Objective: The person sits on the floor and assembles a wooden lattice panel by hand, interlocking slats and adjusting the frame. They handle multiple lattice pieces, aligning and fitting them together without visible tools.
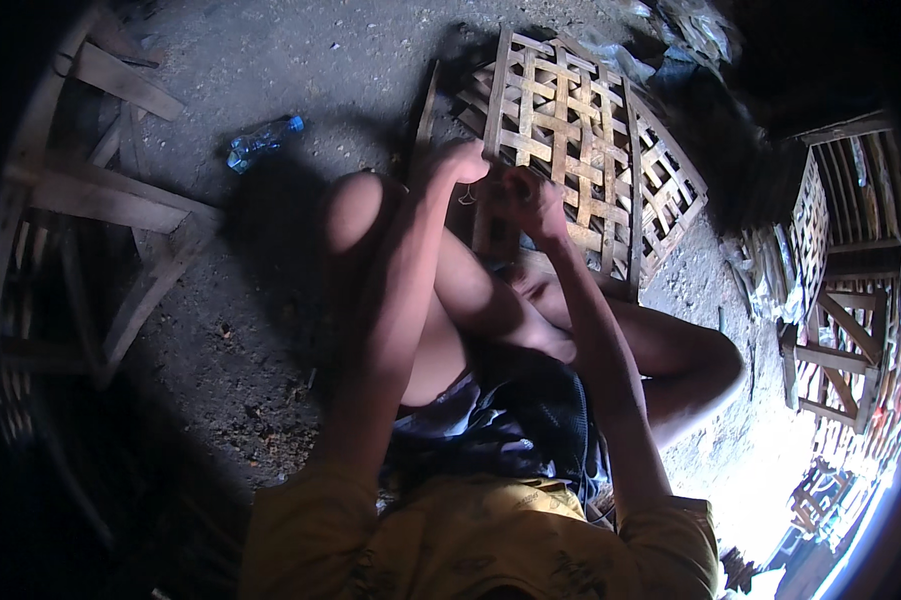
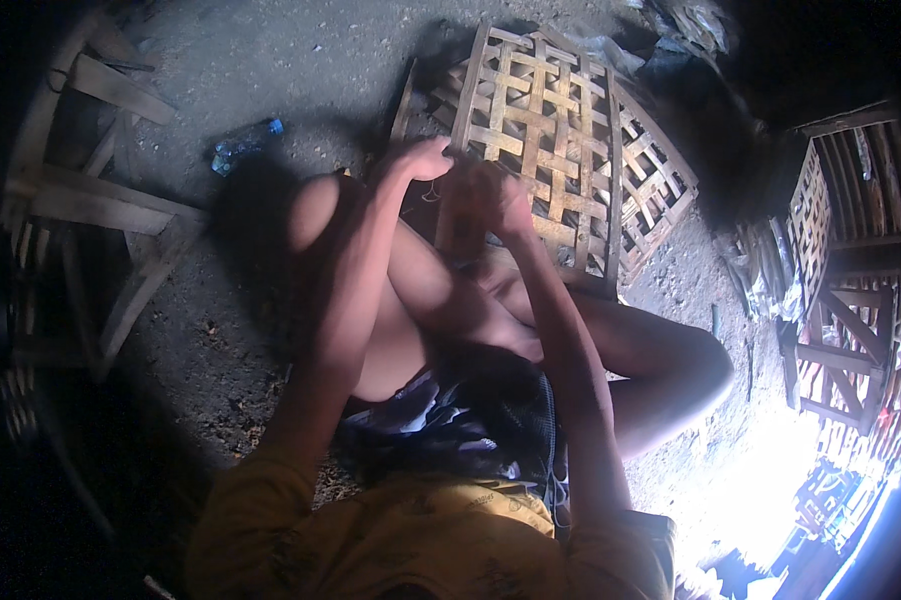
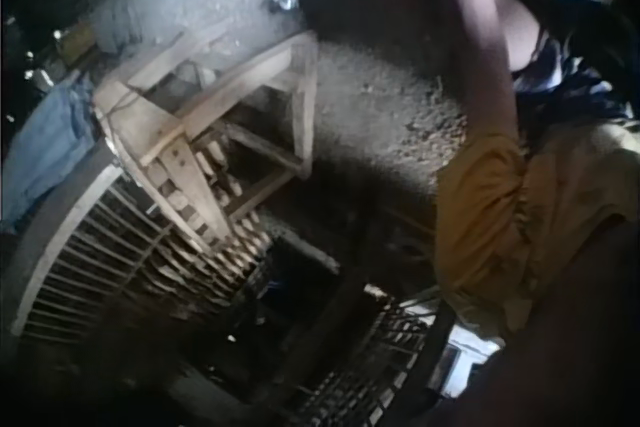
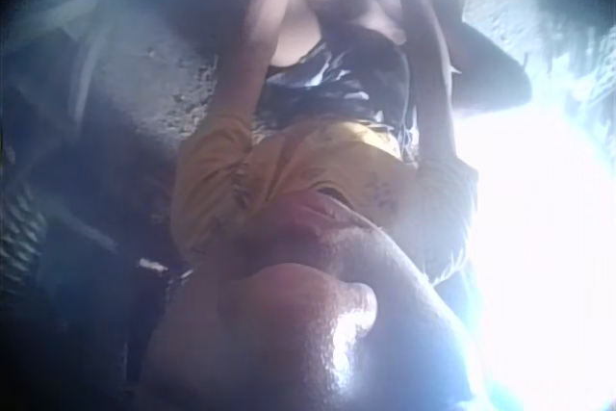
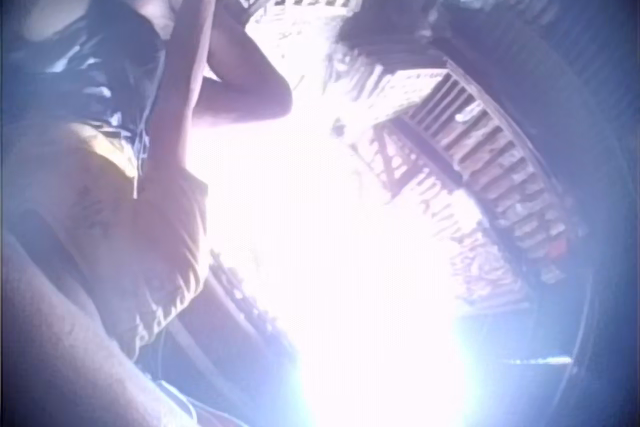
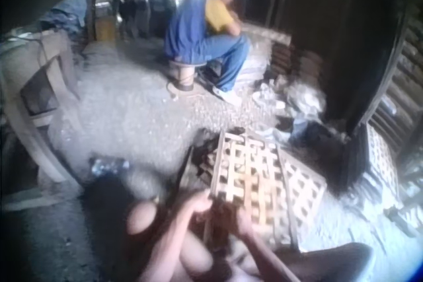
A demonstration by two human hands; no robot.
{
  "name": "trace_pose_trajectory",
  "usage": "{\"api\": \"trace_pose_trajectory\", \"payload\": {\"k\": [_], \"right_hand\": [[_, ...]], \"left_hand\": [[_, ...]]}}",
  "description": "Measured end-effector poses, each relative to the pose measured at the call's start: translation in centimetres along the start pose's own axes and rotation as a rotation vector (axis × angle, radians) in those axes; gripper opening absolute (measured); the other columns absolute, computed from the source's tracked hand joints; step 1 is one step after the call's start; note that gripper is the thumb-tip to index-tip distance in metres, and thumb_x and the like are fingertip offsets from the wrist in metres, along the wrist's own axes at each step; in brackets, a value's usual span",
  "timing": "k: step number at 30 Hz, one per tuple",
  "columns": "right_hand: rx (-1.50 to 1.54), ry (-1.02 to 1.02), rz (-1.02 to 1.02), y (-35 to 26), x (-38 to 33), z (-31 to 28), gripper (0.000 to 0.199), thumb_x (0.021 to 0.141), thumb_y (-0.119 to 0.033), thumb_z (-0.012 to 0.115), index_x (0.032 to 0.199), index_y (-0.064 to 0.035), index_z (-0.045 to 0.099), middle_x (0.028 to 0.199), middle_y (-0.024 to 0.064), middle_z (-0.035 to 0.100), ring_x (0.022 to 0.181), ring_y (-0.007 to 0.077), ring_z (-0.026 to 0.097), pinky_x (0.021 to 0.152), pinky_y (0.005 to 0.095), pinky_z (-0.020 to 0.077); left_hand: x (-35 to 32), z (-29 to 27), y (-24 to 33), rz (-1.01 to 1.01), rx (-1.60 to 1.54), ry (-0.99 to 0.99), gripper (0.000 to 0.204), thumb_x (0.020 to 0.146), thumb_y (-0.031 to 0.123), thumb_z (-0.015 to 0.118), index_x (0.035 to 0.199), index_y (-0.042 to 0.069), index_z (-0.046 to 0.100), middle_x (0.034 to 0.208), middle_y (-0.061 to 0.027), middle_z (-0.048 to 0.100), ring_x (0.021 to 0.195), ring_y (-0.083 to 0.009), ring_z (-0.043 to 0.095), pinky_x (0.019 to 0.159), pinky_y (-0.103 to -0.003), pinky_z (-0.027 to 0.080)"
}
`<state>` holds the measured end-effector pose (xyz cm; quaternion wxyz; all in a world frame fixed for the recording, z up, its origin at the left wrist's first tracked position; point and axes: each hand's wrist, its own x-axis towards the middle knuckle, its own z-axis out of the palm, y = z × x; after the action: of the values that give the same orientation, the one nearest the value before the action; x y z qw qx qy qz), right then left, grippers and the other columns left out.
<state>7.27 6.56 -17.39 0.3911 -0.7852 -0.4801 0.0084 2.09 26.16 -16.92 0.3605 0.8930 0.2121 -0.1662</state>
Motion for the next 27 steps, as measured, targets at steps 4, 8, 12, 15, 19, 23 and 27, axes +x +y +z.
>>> {"api": "trace_pose_trajectory", "payload": {"k": [4, 8, 12, 15, 19, 23, 27], "right_hand": [[-0.077, 0.029, 0.002, -1.9, 0.2, 0.4, 0.012, 0.094, -0.012, 0.064, 0.103, -0.005, 0.068, 0.089, 0.0165, 0.072, 0.081, 0.0374, 0.071, 0.072, 0.0437, 0.0549], [-0.085, 0.145, 0.043, -1.5, -1.0, 1.1, 0.012, 0.093, -0.011, 0.064, 0.102, -0.0032, 0.066, 0.092, 0.0174, 0.07, 0.082, 0.04, 0.068, 0.072, 0.0452, 0.0528], [0.052, -0.05, -0.065, -2.3, -0.1, -0.5, 0.013, 0.09, -0.007, 0.064, 0.102, -0.0025, 0.066, 0.094, 0.0181, 0.069, 0.083, 0.0382, 0.068, 0.072, 0.0438, 0.0527], [0.003, 0.077, -0.017, -0.7, -0.4, 0.3, 0.012, 0.093, -0.007, 0.061, 0.104, -0.0037, 0.066, 0.094, 0.0184, 0.069, 0.084, 0.0372, 0.069, 0.072, 0.0436, 0.0535], [-0.017, 0.139, -0.003, -2.5, 0.1, 1.3, 0.011, 0.096, -0.008, 0.058, 0.103, -0.0042, 0.066, 0.093, 0.0186, 0.07, 0.085, 0.0375, 0.069, 0.073, 0.0437, 0.054], [0.024, 0.008, 0.074, -0.9, -0.7, 0.4, 0.012, 0.096, -0.011, 0.059, 0.102, -0.0042, 0.066, 0.094, 0.0189, 0.071, 0.087, 0.0384, 0.07, 0.075, 0.0444, 0.0545], [0.06, 0.057, 0.109, -0.1, -0.1, 0.8, 0.012, 0.094, -0.014, 0.062, 0.102, -0.0046, 0.066, 0.093, 0.0179, 0.071, 0.085, 0.0367, 0.07, 0.076, 0.0435, 0.0548]], "left_hand": [[-0.1, -0.3, -0.3, -0.025, 0.006, -0.019, 0.068, 0.096, 0.031, 0.056, 0.154, -0.001, 0.039, 0.159, -0.0222, 0.04, 0.147, -0.033, 0.04, 0.122, -0.039, 0.033], [-1.0, -0.2, 1.5, -0.034, 0.008, -0.021, 0.068, 0.095, 0.029, 0.053, 0.154, -0.001, 0.039, 0.16, -0.0217, 0.039, 0.148, -0.0327, 0.039, 0.123, -0.04, 0.032], [-1.2, -0.3, 0.3, -0.064, -0.004, 0.034, 0.069, 0.094, 0.03, 0.05, 0.155, -0.001, 0.038, 0.16, -0.0225, 0.038, 0.149, -0.0332, 0.038, 0.123, -0.04, 0.031], [-1.0, -0.3, 0.7, -0.072, -0.025, 0.003, 0.069, 0.094, 0.03, 0.05, 0.155, -0.001, 0.037, 0.161, -0.0231, 0.037, 0.149, -0.0338, 0.037, 0.123, -0.04, 0.031], [-0.4, -0.2, -1.0, -0.077, 0.009, 0.013, 0.071, 0.093, 0.029, 0.049, 0.156, -0.001, 0.036, 0.162, -0.0228, 0.035, 0.15, -0.0331, 0.036, 0.124, -0.039, 0.029], [0.0, 0.4, -0.2, -0.068, 0.008, -0.02, 0.073, 0.091, 0.029, 0.047, 0.157, 0.001, 0.035, 0.163, -0.0212, 0.034, 0.151, -0.0322, 0.035, 0.124, -0.039, 0.028], [0.7, 0.5, -1.3, -0.028, -0.035, 0.079, 0.069, 0.091, 0.029, 0.048, 0.154, 0.001, 0.041, 0.16, -0.0213, 0.039, 0.149, -0.0315, 0.039, 0.123, -0.039, 0.03]]}}
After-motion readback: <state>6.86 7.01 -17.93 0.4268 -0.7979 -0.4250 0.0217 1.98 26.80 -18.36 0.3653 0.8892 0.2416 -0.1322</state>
